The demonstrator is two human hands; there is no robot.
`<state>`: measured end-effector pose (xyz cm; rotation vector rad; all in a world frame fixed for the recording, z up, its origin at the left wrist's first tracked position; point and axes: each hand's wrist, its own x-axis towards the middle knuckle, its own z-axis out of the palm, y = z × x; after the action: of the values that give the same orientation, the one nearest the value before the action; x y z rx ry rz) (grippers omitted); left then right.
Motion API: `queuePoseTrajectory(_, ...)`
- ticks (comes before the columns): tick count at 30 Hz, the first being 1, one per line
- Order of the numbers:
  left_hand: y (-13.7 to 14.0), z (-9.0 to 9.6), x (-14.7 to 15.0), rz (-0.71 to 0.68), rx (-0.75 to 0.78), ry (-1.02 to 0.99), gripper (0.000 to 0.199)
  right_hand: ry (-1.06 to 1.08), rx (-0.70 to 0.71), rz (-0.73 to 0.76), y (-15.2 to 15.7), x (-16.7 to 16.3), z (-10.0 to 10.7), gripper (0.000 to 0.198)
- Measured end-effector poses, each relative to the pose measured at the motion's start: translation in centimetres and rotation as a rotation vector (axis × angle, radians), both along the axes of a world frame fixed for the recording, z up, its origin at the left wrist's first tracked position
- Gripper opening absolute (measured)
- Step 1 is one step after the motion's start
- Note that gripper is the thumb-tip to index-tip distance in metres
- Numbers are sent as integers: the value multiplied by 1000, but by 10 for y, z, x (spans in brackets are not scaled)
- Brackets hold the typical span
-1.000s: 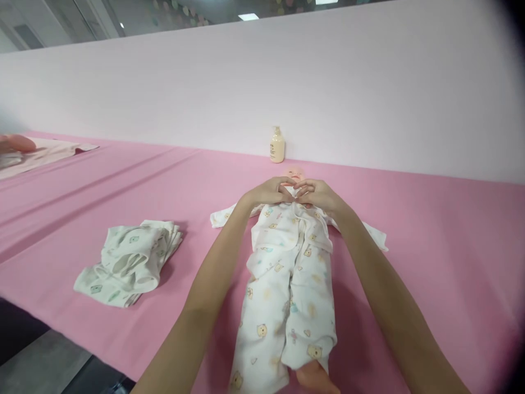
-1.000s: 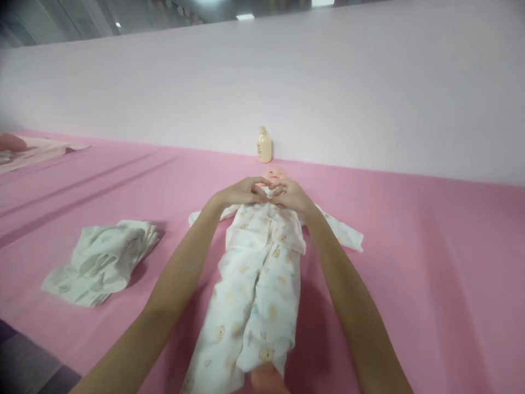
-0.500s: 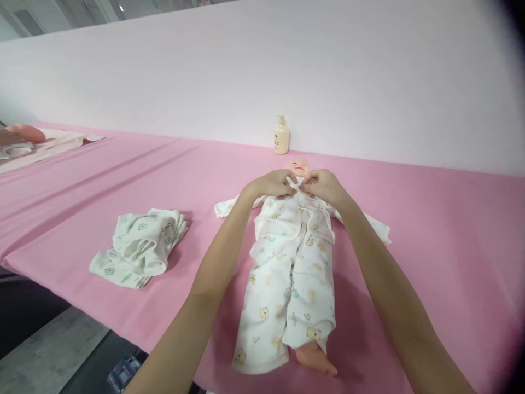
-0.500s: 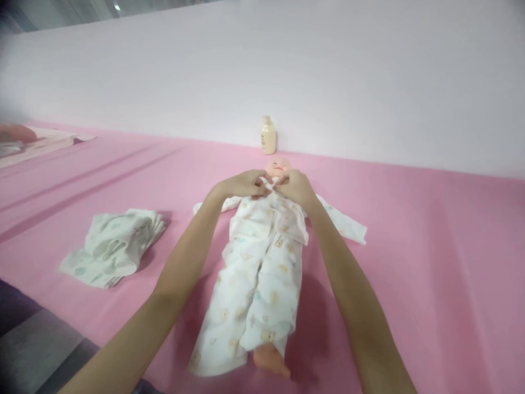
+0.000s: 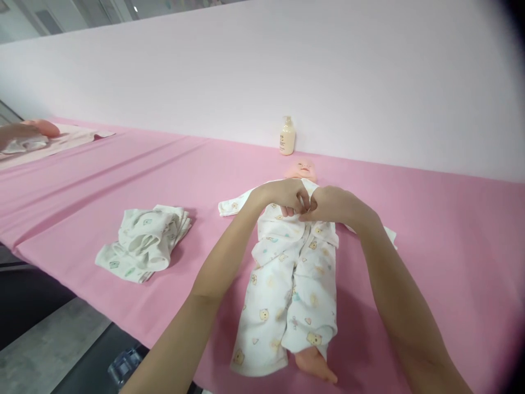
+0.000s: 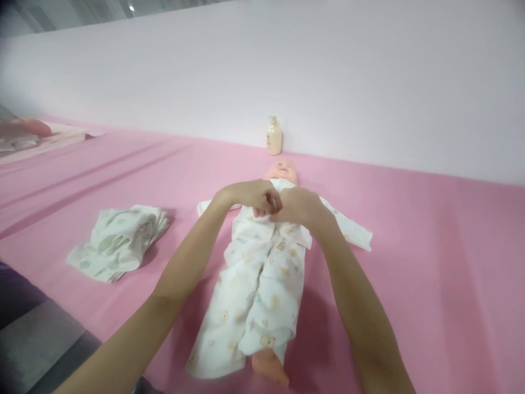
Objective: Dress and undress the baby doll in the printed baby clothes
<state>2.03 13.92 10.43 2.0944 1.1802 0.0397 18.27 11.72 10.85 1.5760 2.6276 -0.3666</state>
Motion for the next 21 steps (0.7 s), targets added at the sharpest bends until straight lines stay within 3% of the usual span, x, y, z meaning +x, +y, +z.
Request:
queuePoseTrajectory(4,1,-2,0,-41,66,27,34,10,11,43,5,5,-2,8)
queuePoseTrajectory(7,3,-3,-5,-71,75,-34,27,80,-30,53,6,10,0,12)
queuePoseTrajectory(14,13,-11,-17,-17,-192,-220,22,262,-223,62,12,11,0,8)
queuePoseTrajectory(21,18,-15,-19,31,-238,-273,34,338,-289,97,13,11,0,12)
